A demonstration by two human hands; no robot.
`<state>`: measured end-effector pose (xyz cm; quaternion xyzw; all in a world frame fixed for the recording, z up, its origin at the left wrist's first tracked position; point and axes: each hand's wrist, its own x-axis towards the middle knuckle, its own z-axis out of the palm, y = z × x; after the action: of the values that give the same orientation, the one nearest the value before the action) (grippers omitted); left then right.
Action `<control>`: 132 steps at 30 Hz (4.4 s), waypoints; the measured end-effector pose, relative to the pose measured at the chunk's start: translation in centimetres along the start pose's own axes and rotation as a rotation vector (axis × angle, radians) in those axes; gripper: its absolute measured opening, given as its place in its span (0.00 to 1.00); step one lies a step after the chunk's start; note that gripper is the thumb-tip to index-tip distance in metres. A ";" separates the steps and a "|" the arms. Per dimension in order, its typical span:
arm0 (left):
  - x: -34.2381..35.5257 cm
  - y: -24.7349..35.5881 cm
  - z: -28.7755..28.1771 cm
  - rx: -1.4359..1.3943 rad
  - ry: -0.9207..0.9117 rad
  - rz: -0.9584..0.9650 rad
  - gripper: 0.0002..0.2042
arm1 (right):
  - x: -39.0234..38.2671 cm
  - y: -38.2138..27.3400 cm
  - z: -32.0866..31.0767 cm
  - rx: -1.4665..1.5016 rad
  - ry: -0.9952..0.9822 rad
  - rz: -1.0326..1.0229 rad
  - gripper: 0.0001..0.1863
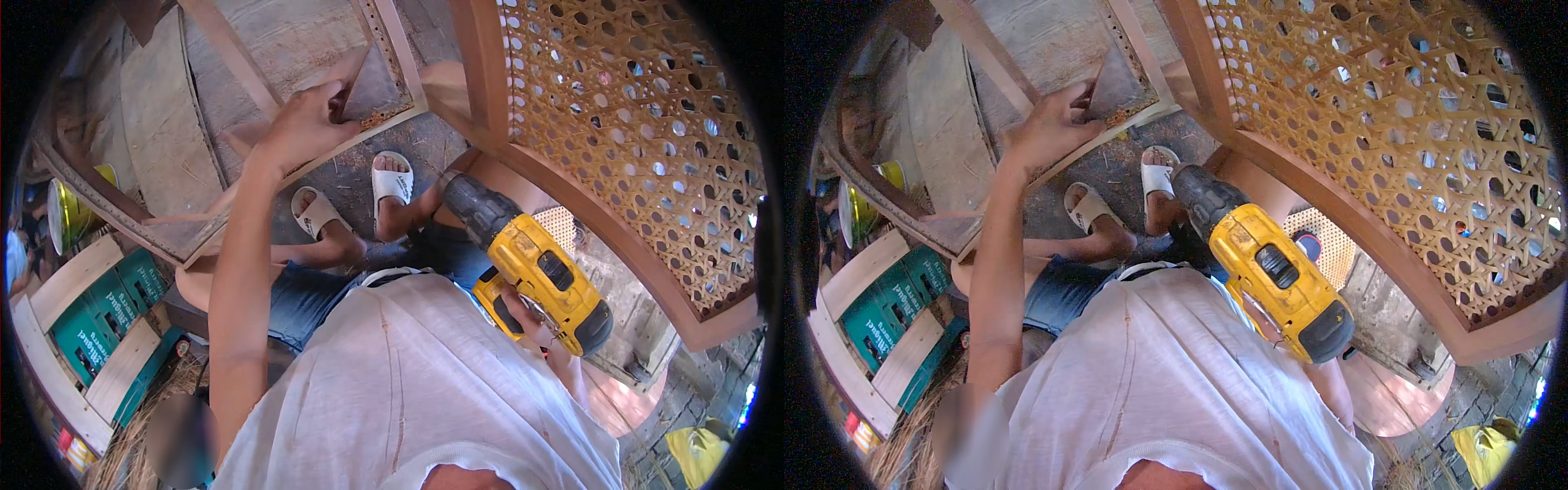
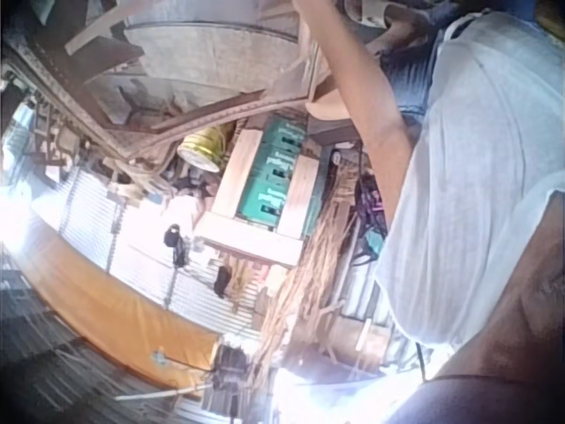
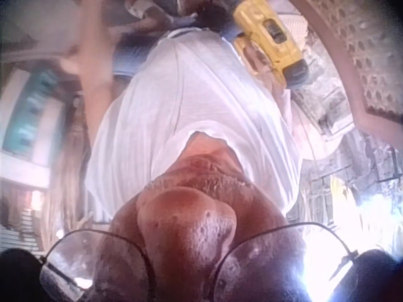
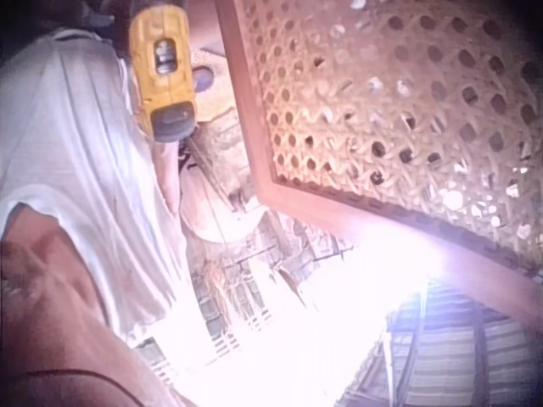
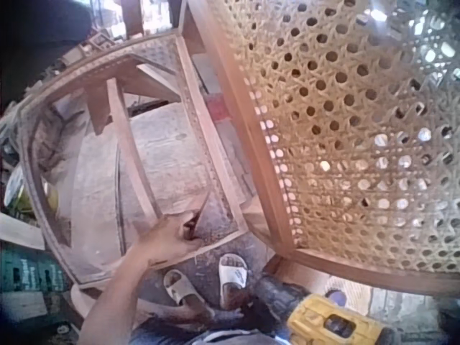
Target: The recorder is repairing a wooden chair with a cane/mesh seat, using an electric drill to secure the frame.
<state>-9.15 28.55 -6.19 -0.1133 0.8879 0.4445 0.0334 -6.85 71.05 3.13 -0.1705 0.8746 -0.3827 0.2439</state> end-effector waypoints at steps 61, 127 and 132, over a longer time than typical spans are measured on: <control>-3.9 -0.8 2.1 0.684 -0.012 -0.140 0.34 | 9.1 -11.0 2.9 -0.031 -0.379 0.041 0.19; -3.9 -0.8 2.2 0.639 -0.006 -0.137 0.34 | 9.4 -11.2 3.4 -0.064 -0.334 0.081 0.15; -3.9 -0.6 2.1 0.658 -0.007 -0.158 0.34 | 9.8 -11.2 3.6 0.058 -0.368 0.241 0.13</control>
<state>-5.27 30.56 -7.36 -0.1637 0.9721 0.1307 0.1055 -11.66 56.94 6.58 -0.1244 0.8181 -0.3383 0.4481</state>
